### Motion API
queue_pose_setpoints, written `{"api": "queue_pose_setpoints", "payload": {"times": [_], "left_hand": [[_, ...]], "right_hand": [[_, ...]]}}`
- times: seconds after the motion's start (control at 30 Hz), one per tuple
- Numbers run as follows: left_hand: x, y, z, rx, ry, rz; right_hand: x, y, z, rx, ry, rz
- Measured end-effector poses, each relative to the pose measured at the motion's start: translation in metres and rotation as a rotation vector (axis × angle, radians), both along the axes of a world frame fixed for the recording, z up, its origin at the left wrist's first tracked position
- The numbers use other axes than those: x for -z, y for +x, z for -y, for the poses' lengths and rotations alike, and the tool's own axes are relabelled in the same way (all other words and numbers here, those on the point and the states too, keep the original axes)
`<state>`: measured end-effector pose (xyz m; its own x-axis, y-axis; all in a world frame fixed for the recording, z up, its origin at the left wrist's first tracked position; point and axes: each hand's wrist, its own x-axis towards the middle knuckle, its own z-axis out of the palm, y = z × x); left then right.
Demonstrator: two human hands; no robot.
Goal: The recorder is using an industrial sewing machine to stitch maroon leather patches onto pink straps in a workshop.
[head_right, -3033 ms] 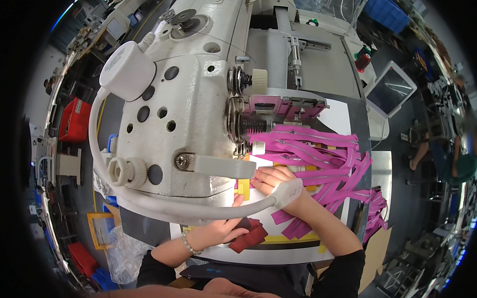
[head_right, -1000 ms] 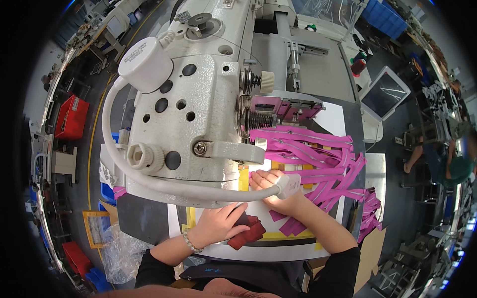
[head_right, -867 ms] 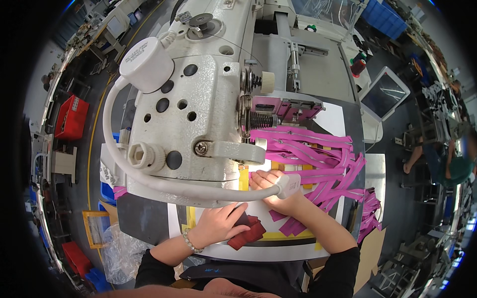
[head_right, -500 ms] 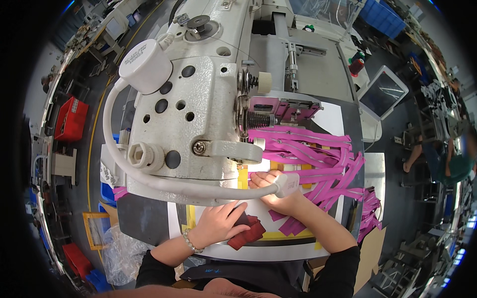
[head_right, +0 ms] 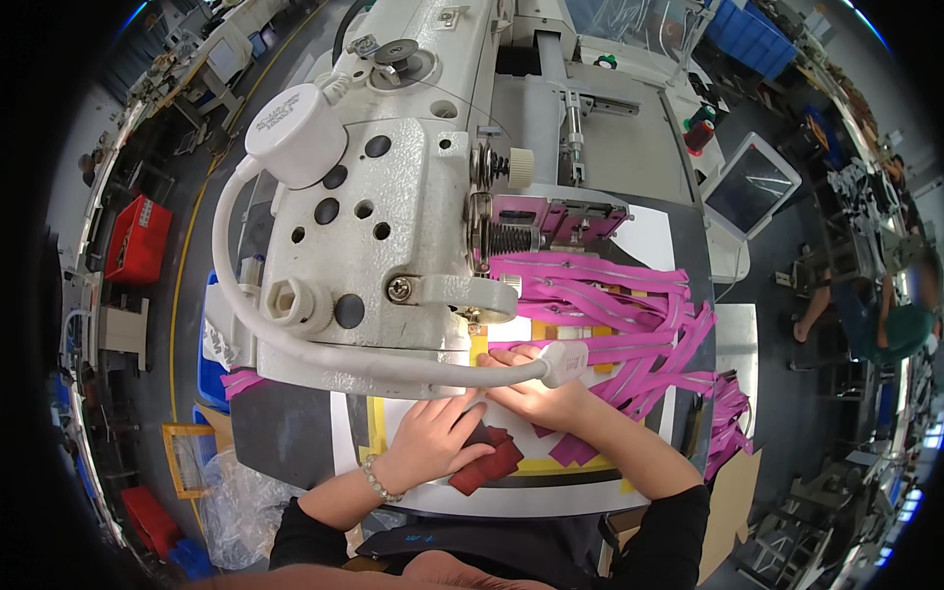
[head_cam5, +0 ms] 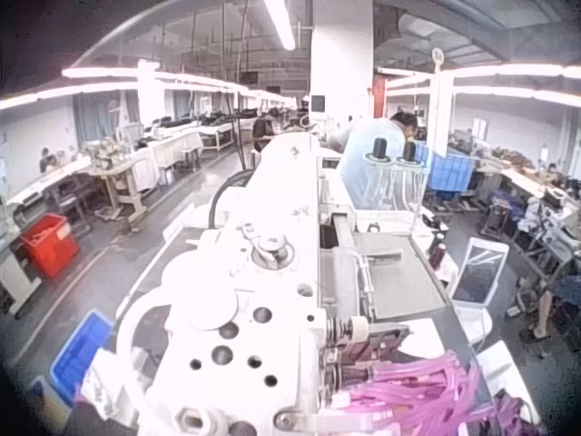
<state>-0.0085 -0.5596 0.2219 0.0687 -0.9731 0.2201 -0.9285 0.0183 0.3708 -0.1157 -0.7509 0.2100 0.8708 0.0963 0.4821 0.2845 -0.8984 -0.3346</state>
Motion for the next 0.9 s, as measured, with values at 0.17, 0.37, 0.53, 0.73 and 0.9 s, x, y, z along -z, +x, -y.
{"api": "queue_pose_setpoints", "payload": {"times": [0.17,0.37,0.53,0.73,0.9], "left_hand": [[0.005,-0.003,-0.005,-0.013,0.037,-0.028],[0.006,0.011,-0.003,-0.031,-0.1,-0.081],[0.025,0.038,-0.014,-0.262,-0.113,0.09],[0.03,0.049,-0.008,-0.146,-0.14,-0.018],[0.024,0.053,-0.004,-0.115,-0.079,0.098]], "right_hand": [[0.007,-0.003,-0.001,0.007,0.116,-0.081],[0.012,-0.003,0.001,0.001,0.127,-0.11],[0.001,-0.001,0.004,-0.023,0.09,-0.08],[-0.002,-0.001,0.0,0.019,-0.046,-0.09],[-0.004,0.0,-0.003,0.008,-0.058,-0.05]]}}
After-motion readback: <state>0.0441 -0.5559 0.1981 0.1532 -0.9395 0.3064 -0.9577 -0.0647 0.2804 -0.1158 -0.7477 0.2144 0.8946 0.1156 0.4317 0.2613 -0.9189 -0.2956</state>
